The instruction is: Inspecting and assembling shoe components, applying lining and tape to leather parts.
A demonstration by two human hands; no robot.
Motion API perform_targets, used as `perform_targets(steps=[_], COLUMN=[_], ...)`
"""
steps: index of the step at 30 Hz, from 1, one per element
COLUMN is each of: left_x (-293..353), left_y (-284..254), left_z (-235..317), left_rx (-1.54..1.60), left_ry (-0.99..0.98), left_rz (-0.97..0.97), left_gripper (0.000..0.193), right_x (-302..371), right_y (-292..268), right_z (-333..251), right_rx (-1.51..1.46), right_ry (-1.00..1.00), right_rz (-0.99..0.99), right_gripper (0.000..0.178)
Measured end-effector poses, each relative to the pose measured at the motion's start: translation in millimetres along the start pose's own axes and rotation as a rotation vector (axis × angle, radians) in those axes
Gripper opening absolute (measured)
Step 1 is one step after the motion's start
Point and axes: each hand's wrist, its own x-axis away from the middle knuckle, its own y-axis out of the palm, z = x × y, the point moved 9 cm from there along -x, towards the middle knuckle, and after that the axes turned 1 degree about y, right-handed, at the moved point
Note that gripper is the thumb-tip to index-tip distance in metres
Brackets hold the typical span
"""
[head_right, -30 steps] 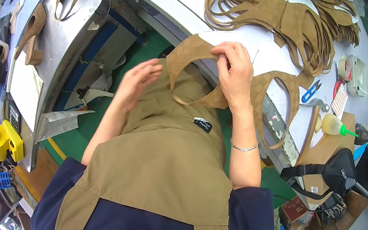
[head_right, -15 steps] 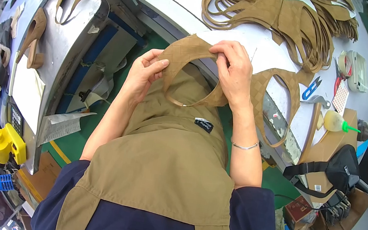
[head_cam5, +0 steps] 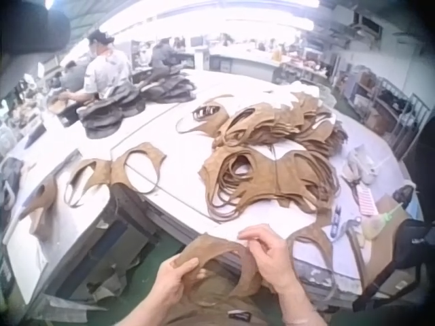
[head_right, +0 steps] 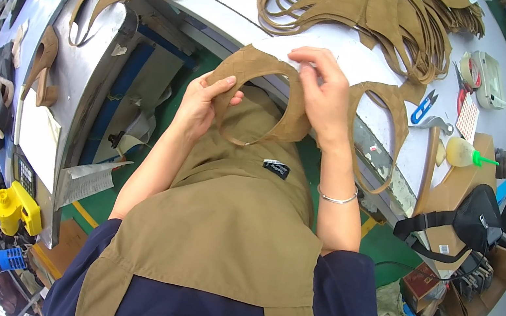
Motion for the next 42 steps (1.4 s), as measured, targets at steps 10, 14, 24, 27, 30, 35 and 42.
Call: perform_targets(steps=[10,14,24,27,30,35,42], left_x=[-3,-3,0,1,4,5,73], left_y=[-7,-4,-1,-2,-1,0,43], left_z=[-5,-5,0,1,3,6,79], left_rx=[-0.005,-0.016,0.025,0.014,0.015,-0.03,-1.058], left_ry=[-0.007,-0.014,-0.034,-0.035,-0.034,-0.022,1.203], left_rz=[0.013,-0.008,-0.047,-0.009,0.006,-0.001,0.318], left_gripper=[0.033,0.031,0.031,0.03,0.029,0.034,0.034], right_x=[44,57,69,54,39,24,19], right_y=[-138,-138,-45,-38,-29,-30,-39], right_z=[5,-10,-31,-35,-33,-4,3], right_rx=[0.5,0.562,0.431,0.515,0.623,0.646,0.509], right_ry=[0.186,0.172,0.158,-0.019,-0.161,-0.11,-0.09], right_rz=[0.324,0.382,0.017,0.068,0.108,0.125,0.123], right_gripper=[0.014,0.014,0.017,0.026,0.028,0.013,0.008])
